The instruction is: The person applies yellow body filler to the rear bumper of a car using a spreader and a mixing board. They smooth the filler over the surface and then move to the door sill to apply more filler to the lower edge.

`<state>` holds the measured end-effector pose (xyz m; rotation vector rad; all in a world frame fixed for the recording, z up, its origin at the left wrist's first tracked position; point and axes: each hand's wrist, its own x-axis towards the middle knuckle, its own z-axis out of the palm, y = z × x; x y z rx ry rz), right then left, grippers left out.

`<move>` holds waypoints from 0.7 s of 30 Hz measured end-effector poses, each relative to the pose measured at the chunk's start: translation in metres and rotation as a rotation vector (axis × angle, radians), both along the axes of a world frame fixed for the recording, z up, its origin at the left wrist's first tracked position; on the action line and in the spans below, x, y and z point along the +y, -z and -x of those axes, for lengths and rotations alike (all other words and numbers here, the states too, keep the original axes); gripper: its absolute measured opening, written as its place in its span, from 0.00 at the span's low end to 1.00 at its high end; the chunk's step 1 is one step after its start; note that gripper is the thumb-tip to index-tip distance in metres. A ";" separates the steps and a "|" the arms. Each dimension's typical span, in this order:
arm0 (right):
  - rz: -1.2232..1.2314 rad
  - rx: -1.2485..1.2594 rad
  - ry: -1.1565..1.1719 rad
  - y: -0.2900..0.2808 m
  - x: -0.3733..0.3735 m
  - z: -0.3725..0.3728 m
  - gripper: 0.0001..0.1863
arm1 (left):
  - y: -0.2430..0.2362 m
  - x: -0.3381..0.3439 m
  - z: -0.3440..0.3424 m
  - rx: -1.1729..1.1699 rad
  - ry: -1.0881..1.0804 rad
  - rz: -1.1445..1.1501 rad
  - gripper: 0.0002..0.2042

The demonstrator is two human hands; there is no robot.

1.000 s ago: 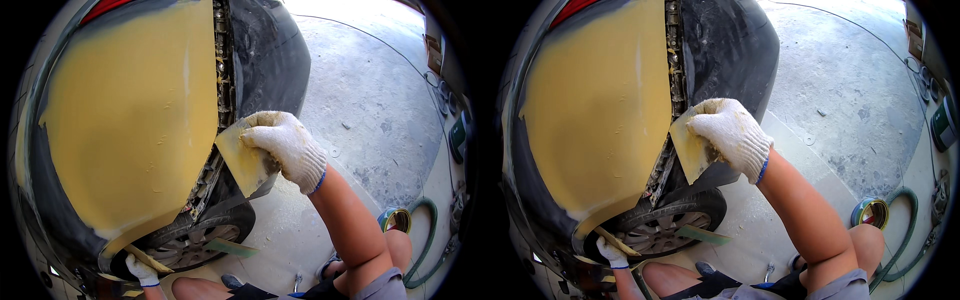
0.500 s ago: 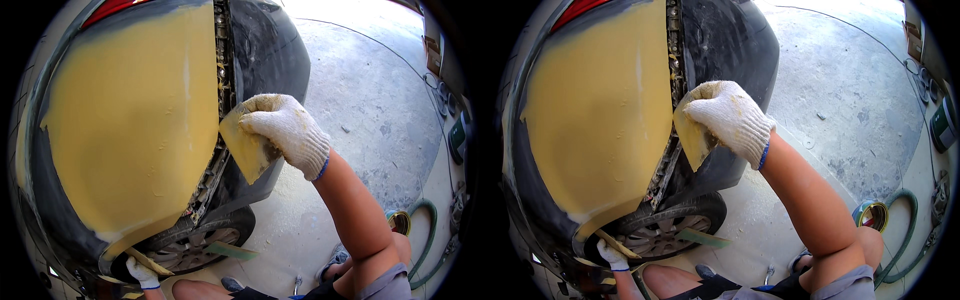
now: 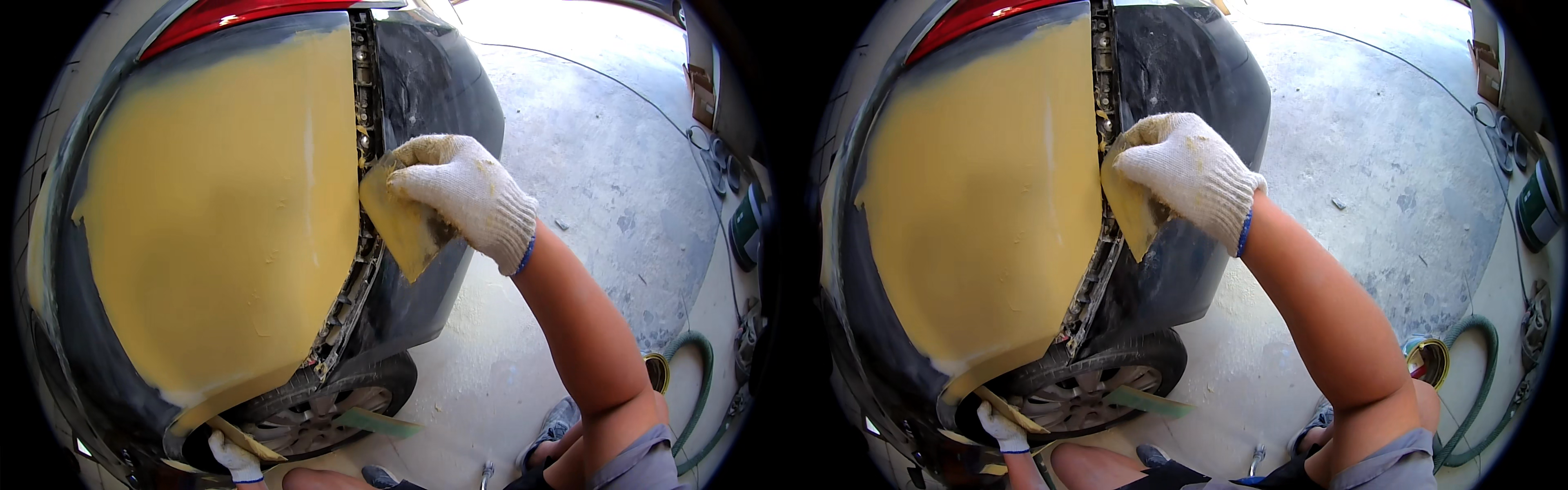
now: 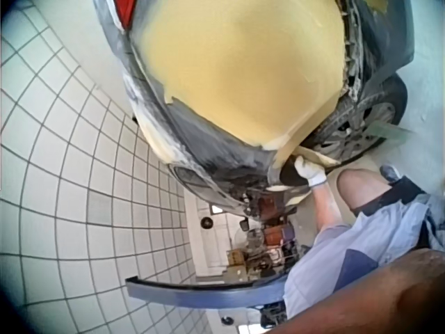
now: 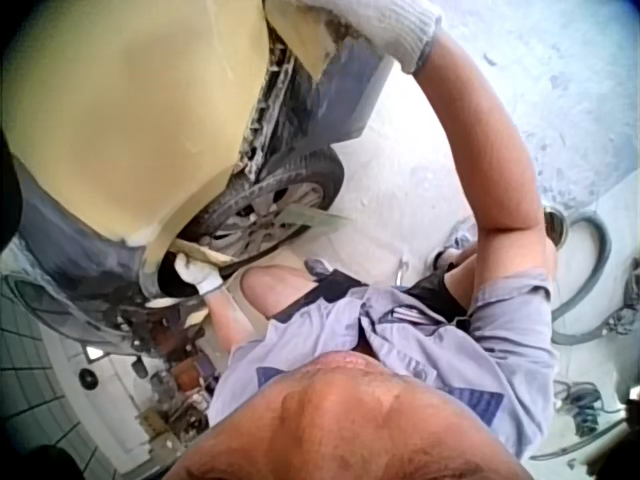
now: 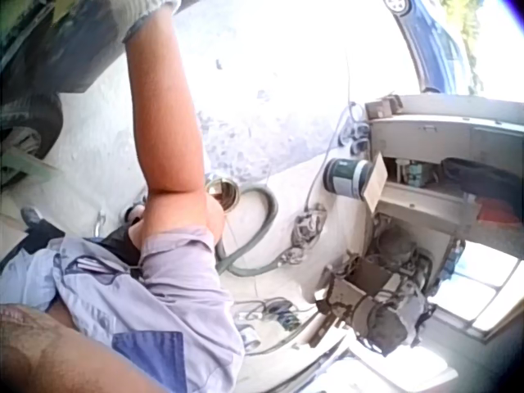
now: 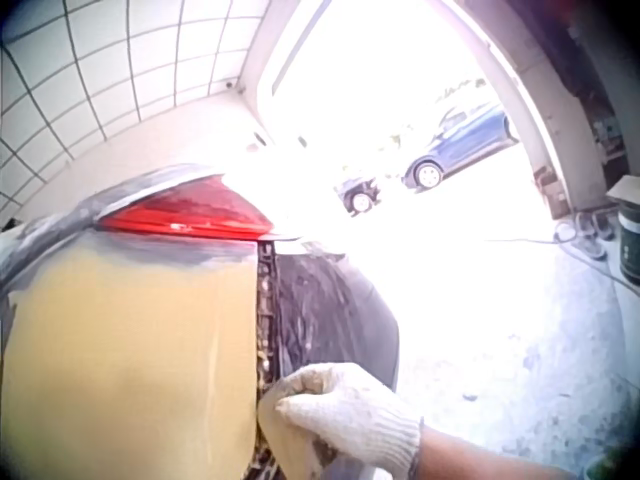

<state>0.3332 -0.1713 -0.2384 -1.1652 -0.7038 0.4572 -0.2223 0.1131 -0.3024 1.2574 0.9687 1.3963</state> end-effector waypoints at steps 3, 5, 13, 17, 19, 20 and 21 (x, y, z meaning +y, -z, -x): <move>0.026 -0.062 0.038 -0.007 -0.001 -0.008 0.17 | 0.000 0.000 0.005 0.002 0.006 0.000 0.18; -0.046 -0.116 0.154 -0.006 -0.002 -0.016 0.19 | -0.001 0.002 0.003 0.001 -0.003 0.007 0.19; 0.056 -0.149 0.180 -0.001 -0.013 -0.008 0.19 | 0.003 -0.002 0.008 0.022 0.037 0.000 0.20; 0.062 -0.152 0.144 0.004 -0.008 -0.006 0.21 | 0.002 0.001 0.005 0.030 0.013 0.031 0.22; 0.077 -0.183 0.143 0.004 -0.006 -0.008 0.21 | 0.003 0.000 0.002 0.028 0.001 0.031 0.23; 0.083 -0.199 0.141 0.002 -0.006 -0.009 0.21 | 0.003 0.000 0.001 0.027 -0.006 0.029 0.23; 0.073 -0.193 0.150 0.001 -0.006 -0.009 0.21 | 0.004 0.004 0.006 0.025 0.022 0.025 0.24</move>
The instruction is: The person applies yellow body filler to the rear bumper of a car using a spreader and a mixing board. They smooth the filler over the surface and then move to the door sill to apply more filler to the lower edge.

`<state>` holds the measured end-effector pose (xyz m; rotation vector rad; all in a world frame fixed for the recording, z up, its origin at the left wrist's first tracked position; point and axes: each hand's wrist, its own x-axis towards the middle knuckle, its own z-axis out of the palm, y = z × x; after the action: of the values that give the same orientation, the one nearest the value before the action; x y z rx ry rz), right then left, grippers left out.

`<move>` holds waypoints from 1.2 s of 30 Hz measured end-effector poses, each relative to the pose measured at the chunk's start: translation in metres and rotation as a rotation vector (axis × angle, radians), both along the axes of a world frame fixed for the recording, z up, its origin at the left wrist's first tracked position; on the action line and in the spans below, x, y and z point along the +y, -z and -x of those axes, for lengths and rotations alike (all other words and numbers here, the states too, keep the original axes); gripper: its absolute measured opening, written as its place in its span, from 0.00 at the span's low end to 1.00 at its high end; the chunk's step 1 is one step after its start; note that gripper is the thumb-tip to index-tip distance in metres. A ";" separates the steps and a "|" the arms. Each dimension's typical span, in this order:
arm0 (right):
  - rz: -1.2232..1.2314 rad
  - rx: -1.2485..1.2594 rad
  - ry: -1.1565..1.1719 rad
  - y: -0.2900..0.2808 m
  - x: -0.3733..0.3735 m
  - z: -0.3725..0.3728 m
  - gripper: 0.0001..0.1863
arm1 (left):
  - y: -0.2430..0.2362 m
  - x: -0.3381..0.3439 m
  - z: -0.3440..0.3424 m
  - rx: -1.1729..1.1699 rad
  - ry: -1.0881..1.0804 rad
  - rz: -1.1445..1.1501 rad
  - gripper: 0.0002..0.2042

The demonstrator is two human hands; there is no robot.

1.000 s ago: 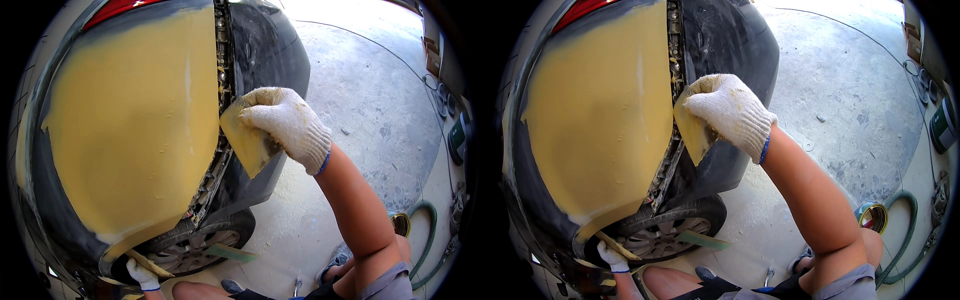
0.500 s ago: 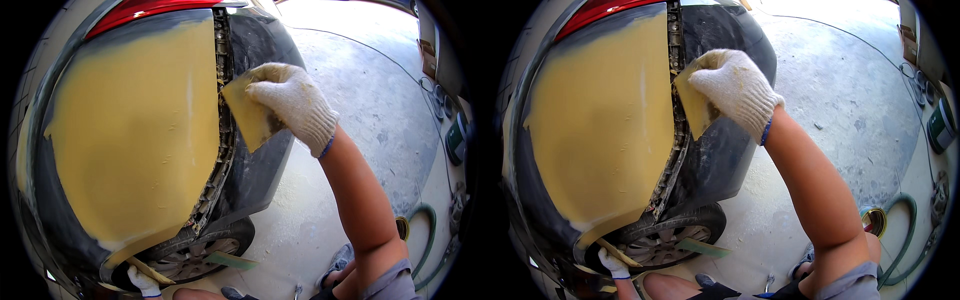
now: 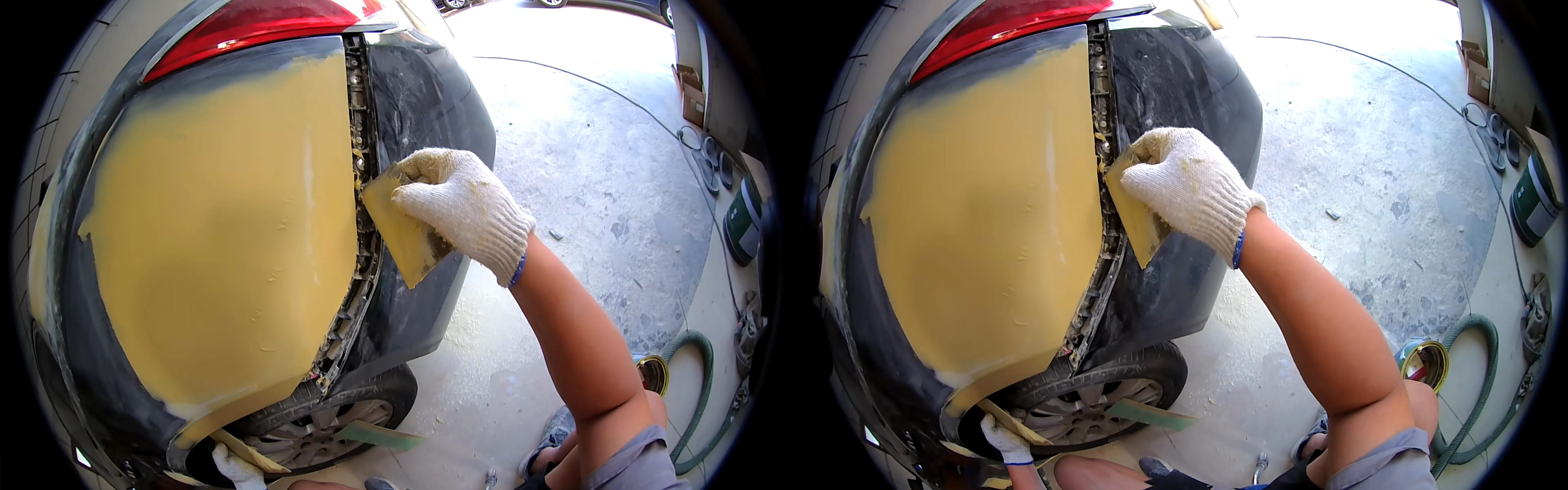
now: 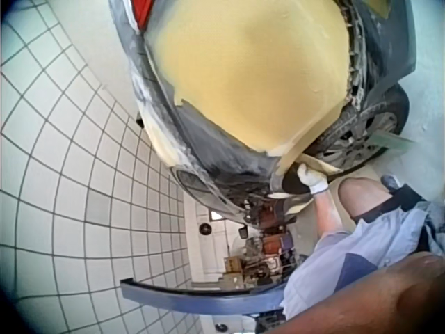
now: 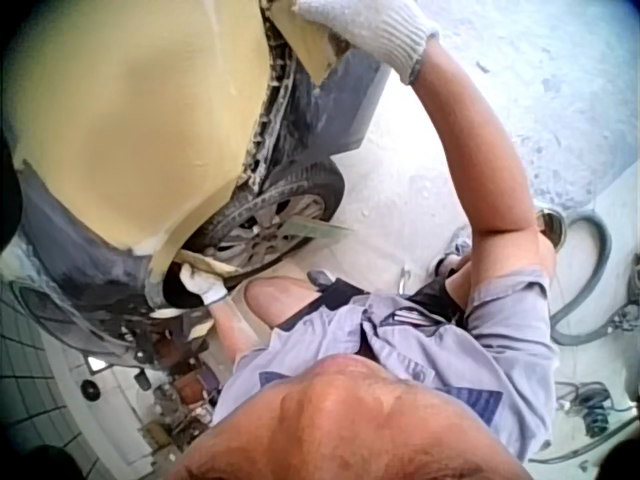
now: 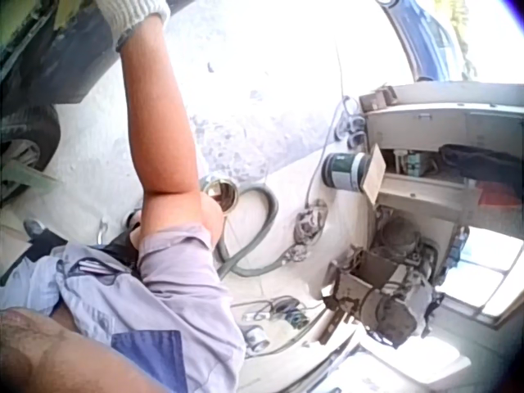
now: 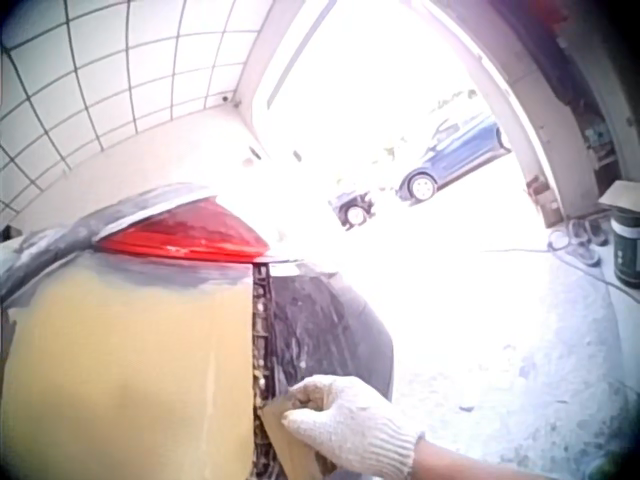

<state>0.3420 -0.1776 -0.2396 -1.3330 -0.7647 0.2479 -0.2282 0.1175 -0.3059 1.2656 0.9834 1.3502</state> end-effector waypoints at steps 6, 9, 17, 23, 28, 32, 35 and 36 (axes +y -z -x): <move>0.023 0.046 -0.036 -0.014 -0.006 0.003 0.20 | 0.006 0.013 0.016 -0.015 0.050 -0.018 0.24; 0.042 0.030 -0.036 -0.017 -0.003 0.000 0.19 | 0.004 0.008 0.005 -0.036 0.017 -0.021 0.23; -0.005 0.128 -0.076 -0.039 -0.006 -0.012 0.17 | 0.013 0.025 0.036 -0.018 0.122 -0.029 0.22; -0.027 0.079 -0.022 -0.048 -0.002 -0.030 0.18 | 0.009 0.012 0.009 -0.081 0.148 -0.041 0.27; -0.027 0.049 -0.015 -0.062 -0.007 -0.037 0.18 | 0.004 0.017 0.005 -0.061 0.127 -0.027 0.27; -0.080 0.065 -0.013 -0.069 -0.001 -0.047 0.18 | 0.003 0.020 -0.004 -0.061 0.131 -0.013 0.27; -0.073 0.088 -0.025 -0.081 -0.006 -0.051 0.18 | 0.003 0.022 -0.008 -0.060 0.135 -0.005 0.27; -0.091 0.107 -0.023 -0.084 -0.005 -0.052 0.18 | 0.003 0.023 -0.009 -0.057 0.138 -0.001 0.27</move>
<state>0.3937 -0.1821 -0.1551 -1.2156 -0.6936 0.2967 -0.2195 0.1403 -0.3085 1.2652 0.8404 1.2736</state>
